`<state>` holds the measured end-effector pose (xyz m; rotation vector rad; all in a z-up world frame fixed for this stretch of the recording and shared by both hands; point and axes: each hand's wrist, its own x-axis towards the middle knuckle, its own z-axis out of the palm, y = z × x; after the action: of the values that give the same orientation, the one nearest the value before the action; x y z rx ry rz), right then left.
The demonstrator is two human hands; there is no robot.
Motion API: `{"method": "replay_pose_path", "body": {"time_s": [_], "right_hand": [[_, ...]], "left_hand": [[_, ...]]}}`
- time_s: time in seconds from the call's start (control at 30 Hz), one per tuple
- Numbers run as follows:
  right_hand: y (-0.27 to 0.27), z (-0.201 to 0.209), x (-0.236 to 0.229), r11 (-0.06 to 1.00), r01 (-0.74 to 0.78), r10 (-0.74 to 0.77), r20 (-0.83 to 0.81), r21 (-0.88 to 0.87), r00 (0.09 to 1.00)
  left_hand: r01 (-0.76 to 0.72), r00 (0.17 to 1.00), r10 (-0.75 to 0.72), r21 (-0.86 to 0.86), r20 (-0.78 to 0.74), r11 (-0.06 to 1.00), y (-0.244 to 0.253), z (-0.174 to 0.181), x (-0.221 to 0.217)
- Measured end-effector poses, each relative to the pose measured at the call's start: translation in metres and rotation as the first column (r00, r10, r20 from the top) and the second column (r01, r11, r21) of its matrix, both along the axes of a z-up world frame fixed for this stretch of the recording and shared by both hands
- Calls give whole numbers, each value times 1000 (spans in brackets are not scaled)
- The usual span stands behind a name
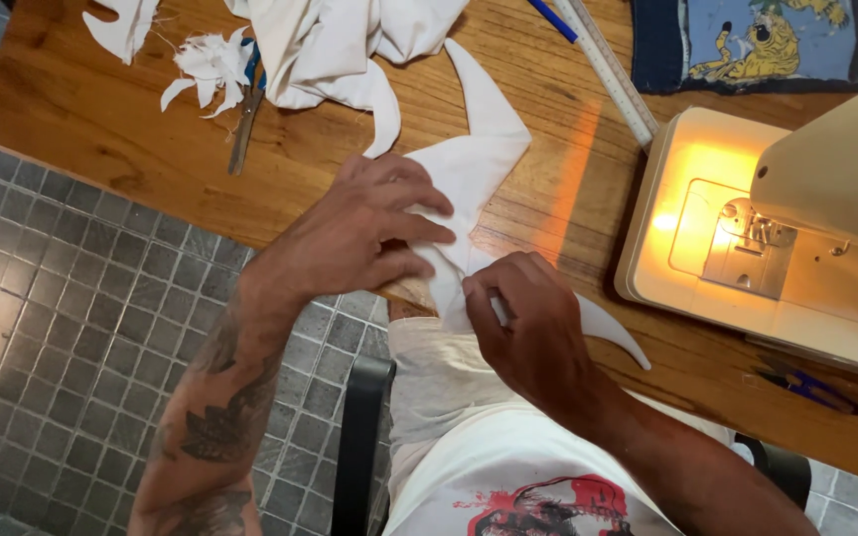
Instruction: Trimming and preparing a fabric component at a sewing workstation using scissors.
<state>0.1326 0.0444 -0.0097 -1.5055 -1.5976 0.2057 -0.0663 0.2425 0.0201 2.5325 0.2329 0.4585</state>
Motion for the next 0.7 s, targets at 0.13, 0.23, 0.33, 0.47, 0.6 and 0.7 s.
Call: {"method": "replay_pose_path", "body": {"time_s": [0.13, 0.23, 0.33, 0.47, 0.6, 0.7], "right_hand": [[-6, 5, 1, 991, 89, -94, -48, -97, 994], [-10, 5, 2, 973, 175, -188, -78, -151, 979], [-12, 0, 7, 947, 259, -274, -60, -189, 960], [-8, -1, 8, 928, 330, -331, 23, -173, 943], [-6, 6, 10, 941, 309, -322, -79, -141, 943], [-7, 8, 13, 939, 299, -315, -76, -169, 946]], "left_hand": [[6, 1000, -8, 169, 15, 986, 14, -9, 14], [36, 999, -42, 152, 33, 988, 24, -12, 29], [41, 998, -49, 156, 48, 987, 31, -17, 50], [19, 1000, -22, 112, 19, 993, 39, -43, 72], [25, 997, -32, 106, 66, 994, 32, -46, 78], [27, 991, -47, 158, 123, 987, 20, -36, 75]]}}
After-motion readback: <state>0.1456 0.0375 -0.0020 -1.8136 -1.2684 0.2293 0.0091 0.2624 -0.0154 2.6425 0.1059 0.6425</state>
